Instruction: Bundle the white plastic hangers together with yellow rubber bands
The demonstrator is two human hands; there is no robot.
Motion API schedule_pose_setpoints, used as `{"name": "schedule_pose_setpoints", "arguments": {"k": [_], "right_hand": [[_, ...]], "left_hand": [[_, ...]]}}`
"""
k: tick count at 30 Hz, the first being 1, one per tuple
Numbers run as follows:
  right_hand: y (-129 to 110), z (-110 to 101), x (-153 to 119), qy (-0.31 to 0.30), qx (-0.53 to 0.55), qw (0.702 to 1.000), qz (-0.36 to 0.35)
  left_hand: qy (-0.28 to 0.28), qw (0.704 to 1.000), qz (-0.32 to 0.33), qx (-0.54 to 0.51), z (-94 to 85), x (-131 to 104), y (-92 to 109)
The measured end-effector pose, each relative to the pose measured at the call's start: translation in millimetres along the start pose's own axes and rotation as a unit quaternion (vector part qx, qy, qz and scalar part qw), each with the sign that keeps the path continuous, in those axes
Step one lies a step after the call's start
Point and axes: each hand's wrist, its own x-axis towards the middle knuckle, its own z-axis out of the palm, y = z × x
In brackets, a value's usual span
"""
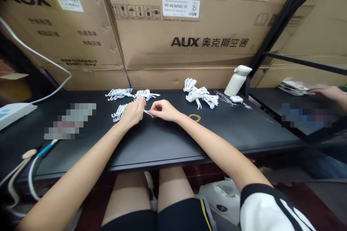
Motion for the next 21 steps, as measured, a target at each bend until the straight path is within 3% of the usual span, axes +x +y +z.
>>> {"name": "schedule_pose_setpoints", "arguments": {"k": [21], "right_hand": [[4.8,4.7,-0.9,-0.039,-0.059,0.997,-0.036]], "left_hand": [[-0.051,0.996,0.017,0.073,2.0,-1.3,2.3]]}}
